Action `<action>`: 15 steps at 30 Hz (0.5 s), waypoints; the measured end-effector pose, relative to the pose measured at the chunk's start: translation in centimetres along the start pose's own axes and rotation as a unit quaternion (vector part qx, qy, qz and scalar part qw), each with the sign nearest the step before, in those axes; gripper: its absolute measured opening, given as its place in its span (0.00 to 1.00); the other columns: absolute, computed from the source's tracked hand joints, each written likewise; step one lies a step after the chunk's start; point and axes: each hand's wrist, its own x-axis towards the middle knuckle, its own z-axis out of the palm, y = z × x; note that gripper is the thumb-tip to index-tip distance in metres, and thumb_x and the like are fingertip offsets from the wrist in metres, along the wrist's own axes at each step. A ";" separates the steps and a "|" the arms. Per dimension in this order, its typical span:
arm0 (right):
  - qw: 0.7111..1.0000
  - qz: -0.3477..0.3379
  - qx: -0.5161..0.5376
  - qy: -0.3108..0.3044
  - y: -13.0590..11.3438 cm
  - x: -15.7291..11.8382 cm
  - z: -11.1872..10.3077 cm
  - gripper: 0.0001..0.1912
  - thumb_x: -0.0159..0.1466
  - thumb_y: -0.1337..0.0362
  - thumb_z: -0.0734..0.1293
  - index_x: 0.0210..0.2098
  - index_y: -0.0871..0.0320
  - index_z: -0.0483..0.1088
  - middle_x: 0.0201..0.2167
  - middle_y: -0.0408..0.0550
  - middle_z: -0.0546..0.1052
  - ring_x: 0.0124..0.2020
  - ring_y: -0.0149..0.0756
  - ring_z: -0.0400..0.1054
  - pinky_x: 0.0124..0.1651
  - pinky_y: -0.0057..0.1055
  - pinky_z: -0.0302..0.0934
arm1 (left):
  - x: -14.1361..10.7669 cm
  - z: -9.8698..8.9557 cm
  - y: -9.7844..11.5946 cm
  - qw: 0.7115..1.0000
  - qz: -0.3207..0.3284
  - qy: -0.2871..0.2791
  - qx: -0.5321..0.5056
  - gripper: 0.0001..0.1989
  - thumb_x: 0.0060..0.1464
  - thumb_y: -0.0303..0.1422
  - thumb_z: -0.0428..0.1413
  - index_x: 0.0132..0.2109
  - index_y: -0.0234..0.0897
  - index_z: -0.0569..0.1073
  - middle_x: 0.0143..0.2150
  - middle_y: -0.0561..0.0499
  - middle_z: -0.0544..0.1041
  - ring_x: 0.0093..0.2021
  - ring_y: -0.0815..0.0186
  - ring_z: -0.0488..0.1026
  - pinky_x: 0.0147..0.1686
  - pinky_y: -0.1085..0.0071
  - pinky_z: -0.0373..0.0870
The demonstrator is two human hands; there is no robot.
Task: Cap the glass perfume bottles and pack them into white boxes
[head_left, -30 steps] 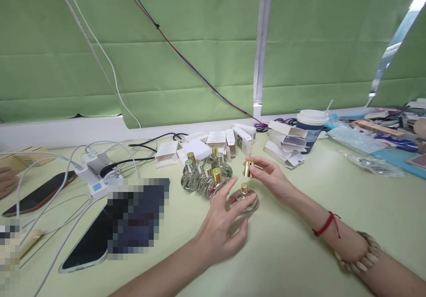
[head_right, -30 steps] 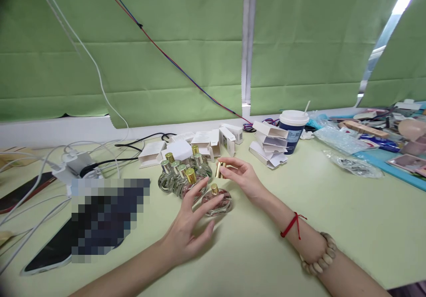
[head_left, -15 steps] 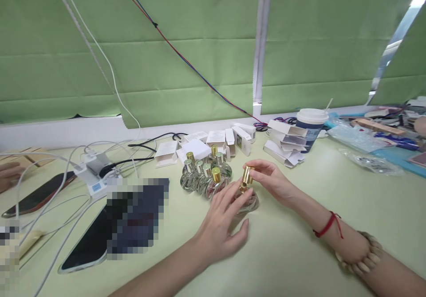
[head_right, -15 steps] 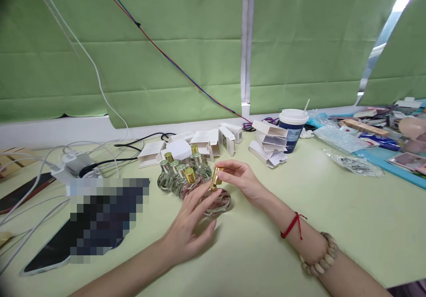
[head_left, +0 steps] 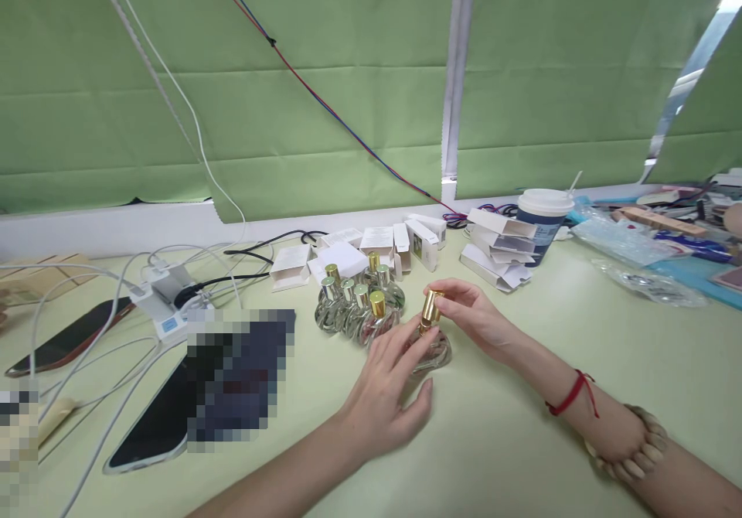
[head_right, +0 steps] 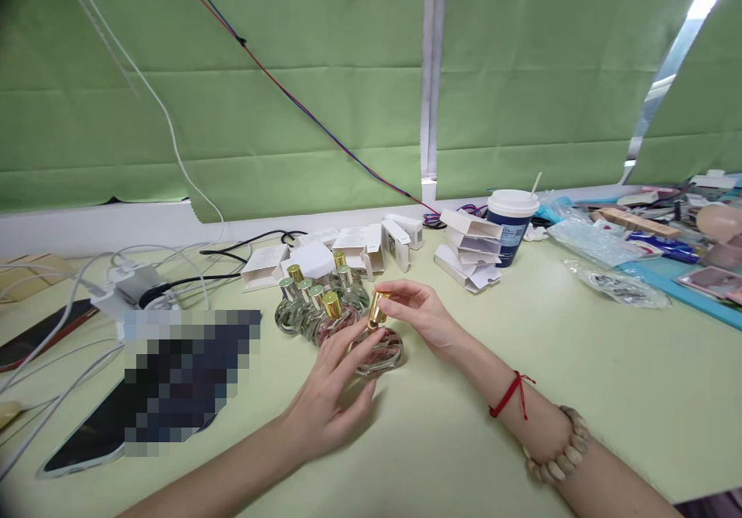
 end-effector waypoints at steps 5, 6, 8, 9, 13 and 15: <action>1.000 -0.001 0.000 -0.003 -0.2 -0.1 0.1 0.16 0.40 0.57 0.78 0.28 0.53 0.76 0.30 0.43 0.76 0.31 0.28 0.67 0.40 0.27 0.63 | -0.2 0.0 0.0 1.000 -0.005 0.003 0.007 0.28 0.56 0.26 0.47 0.63 0.39 0.54 0.62 0.42 0.57 0.61 0.58 0.56 0.57 0.60 0.56; 1.000 -0.004 -0.003 -0.003 -0.2 -0.1 0.1 0.16 0.40 0.57 0.78 0.28 0.53 0.76 0.30 0.43 0.76 0.31 0.28 0.67 0.40 0.28 0.63 | -0.2 0.0 0.0 1.000 -0.005 0.003 0.009 0.28 0.56 0.26 0.48 0.63 0.39 0.54 0.61 0.42 0.57 0.60 0.57 0.56 0.57 0.59 0.57; 1.000 -0.006 -0.008 -0.004 -0.3 -0.1 0.2 0.17 0.40 0.56 0.78 0.28 0.54 0.76 0.31 0.44 0.76 0.32 0.29 0.68 0.41 0.29 0.64 | -0.1 0.1 0.0 1.000 -0.004 0.006 0.014 0.28 0.55 0.26 0.48 0.63 0.38 0.55 0.61 0.41 0.58 0.60 0.57 0.56 0.57 0.59 0.57; 1.000 -0.005 -0.007 -0.006 -0.3 -0.1 0.2 0.17 0.40 0.56 0.78 0.28 0.54 0.76 0.31 0.44 0.77 0.32 0.29 0.68 0.41 0.29 0.63 | -0.1 0.1 0.0 1.000 -0.004 0.007 0.017 0.28 0.55 0.26 0.48 0.63 0.38 0.55 0.61 0.41 0.58 0.59 0.57 0.57 0.57 0.59 0.57; 1.000 0.001 0.002 -0.015 -0.2 -0.2 0.1 0.15 0.41 0.58 0.78 0.29 0.52 0.76 0.31 0.42 0.77 0.32 0.27 0.68 0.41 0.27 0.62 | -0.1 0.2 -0.1 1.000 -0.005 0.013 0.026 0.28 0.55 0.25 0.48 0.63 0.39 0.55 0.61 0.42 0.58 0.59 0.57 0.57 0.57 0.59 0.56; 1.000 -0.001 0.000 -0.022 -0.1 -0.2 0.1 0.15 0.42 0.58 0.78 0.29 0.52 0.77 0.30 0.42 0.76 0.32 0.27 0.67 0.41 0.27 0.62 | -0.2 0.3 -0.1 1.000 -0.005 0.014 0.026 0.28 0.55 0.25 0.49 0.63 0.39 0.55 0.61 0.42 0.58 0.59 0.57 0.56 0.57 0.59 0.56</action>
